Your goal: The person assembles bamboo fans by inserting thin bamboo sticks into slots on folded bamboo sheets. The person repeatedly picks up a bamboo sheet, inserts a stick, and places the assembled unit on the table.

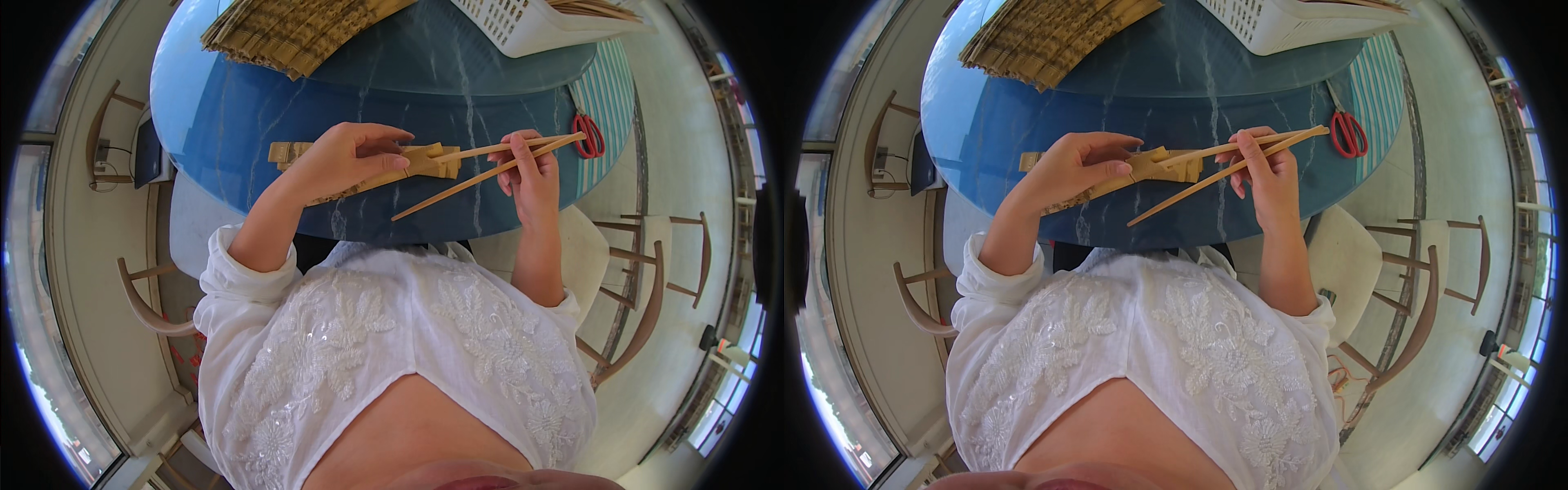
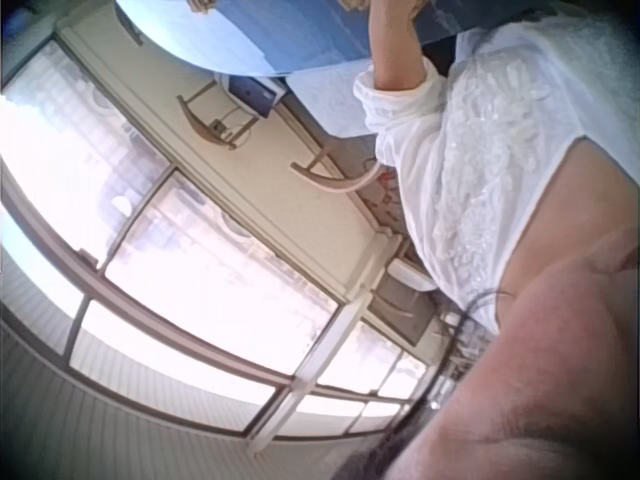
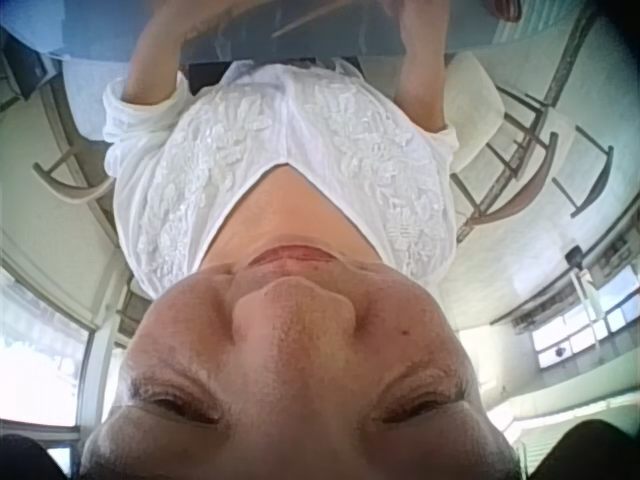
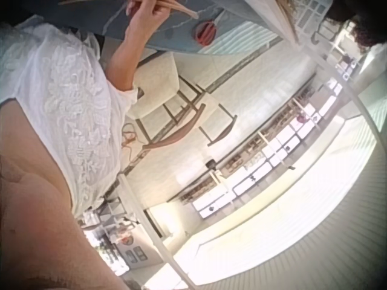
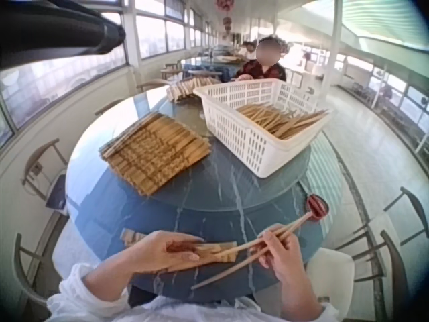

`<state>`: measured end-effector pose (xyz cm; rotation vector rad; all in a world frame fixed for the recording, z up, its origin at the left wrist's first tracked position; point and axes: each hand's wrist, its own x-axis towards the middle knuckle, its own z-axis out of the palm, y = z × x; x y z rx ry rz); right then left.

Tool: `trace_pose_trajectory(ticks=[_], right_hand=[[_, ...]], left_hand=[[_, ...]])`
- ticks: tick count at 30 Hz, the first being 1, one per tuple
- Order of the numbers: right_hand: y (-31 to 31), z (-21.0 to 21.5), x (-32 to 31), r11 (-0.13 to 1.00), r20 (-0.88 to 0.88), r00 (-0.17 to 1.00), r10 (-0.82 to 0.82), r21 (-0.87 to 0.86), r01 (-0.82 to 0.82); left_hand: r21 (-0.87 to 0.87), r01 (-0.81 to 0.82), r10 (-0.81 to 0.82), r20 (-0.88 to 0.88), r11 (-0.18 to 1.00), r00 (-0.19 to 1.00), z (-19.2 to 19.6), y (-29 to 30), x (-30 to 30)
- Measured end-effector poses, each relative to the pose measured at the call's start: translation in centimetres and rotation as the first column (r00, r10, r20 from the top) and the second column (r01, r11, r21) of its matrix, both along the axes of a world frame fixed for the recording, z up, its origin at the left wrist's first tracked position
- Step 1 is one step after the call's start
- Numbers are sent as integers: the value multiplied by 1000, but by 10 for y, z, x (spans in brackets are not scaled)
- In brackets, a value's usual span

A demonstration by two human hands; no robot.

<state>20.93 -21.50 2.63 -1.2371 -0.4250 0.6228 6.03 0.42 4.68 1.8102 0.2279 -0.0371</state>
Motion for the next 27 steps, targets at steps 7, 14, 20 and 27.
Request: trace_pose_trajectory(ticks=[7, 14, 20, 27], right_hand=[[10, -5, -17, 999, -37, 998, 46, -20, -47], [6, 2, -16, 998, 27, 997, -68, 1, 68], [1, -9, -15, 980, 156, 969, -193, -17, 198], [22, -9, -50, 986, -98, 982, 160, -27, -163]], left_hand=[[-118, -32, 20, -98, 993, 995, -2, -5, -8], [-145, -49, 30, -129, 988, 991, -2, 1, -11], [-135, -30, 12, -130, 990, 991, -4, 8, -16], [-130, 12, -28, -124, 991, 992, 2, 5, -12]])
